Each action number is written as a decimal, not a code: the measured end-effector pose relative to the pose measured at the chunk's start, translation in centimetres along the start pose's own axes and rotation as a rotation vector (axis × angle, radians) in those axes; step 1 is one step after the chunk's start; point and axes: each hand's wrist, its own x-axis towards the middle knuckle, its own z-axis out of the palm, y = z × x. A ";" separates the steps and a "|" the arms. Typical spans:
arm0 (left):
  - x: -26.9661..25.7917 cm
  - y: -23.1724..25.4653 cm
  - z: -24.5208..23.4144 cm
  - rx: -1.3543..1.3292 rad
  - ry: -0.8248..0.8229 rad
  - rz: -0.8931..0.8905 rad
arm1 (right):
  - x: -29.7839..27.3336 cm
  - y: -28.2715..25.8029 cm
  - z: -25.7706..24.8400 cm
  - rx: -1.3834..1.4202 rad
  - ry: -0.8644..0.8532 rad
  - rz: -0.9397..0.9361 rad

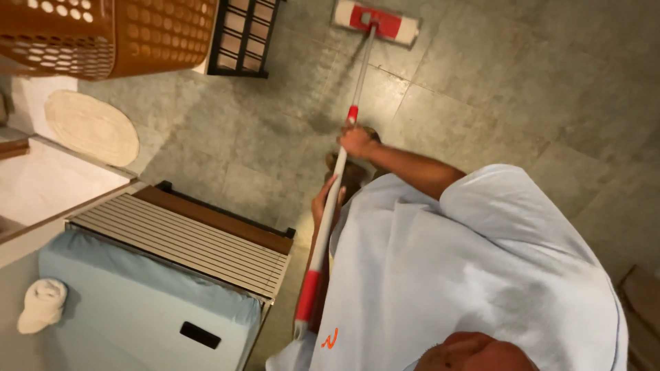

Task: The person mops a tiled floor using a flat mop with a red and white handle. They move the mop back and forth across the floor in a consistent pattern, covering the area near a bed and a small table.

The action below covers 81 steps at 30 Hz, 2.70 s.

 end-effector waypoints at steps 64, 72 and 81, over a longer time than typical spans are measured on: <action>19.3 7.7 -18.8 0.147 -0.325 0.247 | 17.1 -3.9 -5.8 -0.009 0.007 0.142; 21.3 7.4 -10.0 0.008 -0.234 0.450 | 16.4 5.7 -4.8 0.023 0.082 0.152; 15.8 8.2 -4.4 0.044 -0.303 0.438 | 11.3 10.1 -1.6 -0.082 0.101 0.097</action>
